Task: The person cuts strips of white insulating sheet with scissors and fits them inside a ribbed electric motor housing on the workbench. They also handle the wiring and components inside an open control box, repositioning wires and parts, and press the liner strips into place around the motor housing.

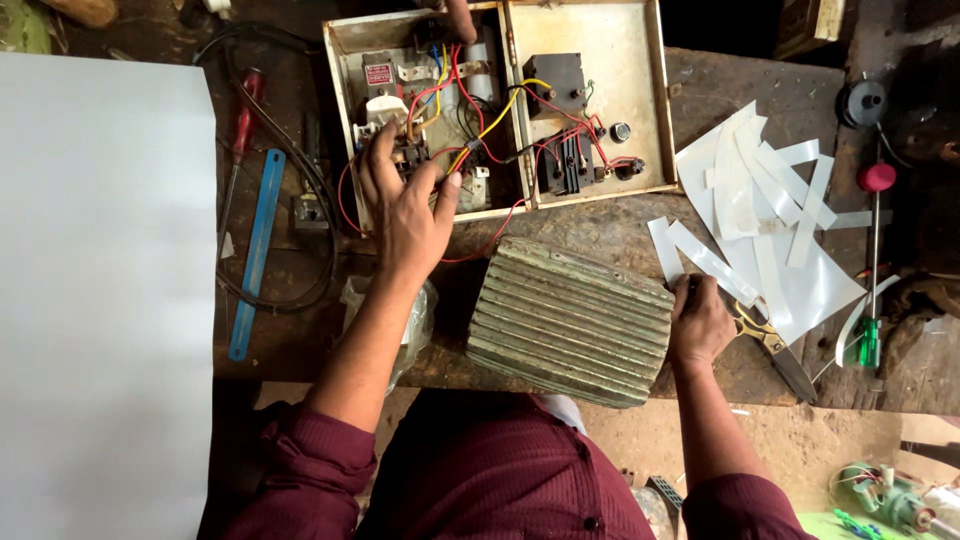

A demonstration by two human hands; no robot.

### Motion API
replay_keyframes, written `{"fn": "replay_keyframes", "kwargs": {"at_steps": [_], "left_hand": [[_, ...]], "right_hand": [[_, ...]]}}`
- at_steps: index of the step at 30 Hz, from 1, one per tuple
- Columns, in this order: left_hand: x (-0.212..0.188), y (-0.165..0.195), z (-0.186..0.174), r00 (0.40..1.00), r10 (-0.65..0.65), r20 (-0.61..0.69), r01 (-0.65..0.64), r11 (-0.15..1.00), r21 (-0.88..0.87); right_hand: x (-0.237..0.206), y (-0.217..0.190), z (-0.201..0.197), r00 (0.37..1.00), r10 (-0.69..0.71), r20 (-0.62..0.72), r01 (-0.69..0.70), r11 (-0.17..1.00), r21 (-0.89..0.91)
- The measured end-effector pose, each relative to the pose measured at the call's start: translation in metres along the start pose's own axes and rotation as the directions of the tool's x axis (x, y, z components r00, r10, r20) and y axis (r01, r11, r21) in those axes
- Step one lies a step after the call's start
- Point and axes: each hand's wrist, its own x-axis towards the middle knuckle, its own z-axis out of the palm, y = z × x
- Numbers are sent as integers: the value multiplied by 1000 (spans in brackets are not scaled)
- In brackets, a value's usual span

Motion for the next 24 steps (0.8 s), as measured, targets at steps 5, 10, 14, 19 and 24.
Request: {"fn": "replay_keyframes", "kwargs": {"at_steps": [5,10,14,19,24], "left_hand": [[-4,16,-1,999,-6,-40,8,999,49],[-9,22,-3,989,-72,127,47,980,191],[-12,18,-3,986,-2,164,-20,991,135],[-15,13,-3,981,20,192,-29,999,43],[-22,3,-4,976,39,215,-48,998,38]], "right_hand": [[0,0,0,1000,6,7,-5,1000,-19],[3,-4,-2,1000,4,12,-4,1000,-17],[3,-7,-4,1000,14,16,-14,999,-30],[4,-13,-7,1000,5,-5,-5,1000,-21],[4,-20,-10,997,58,43,-57,998,-38]]}}
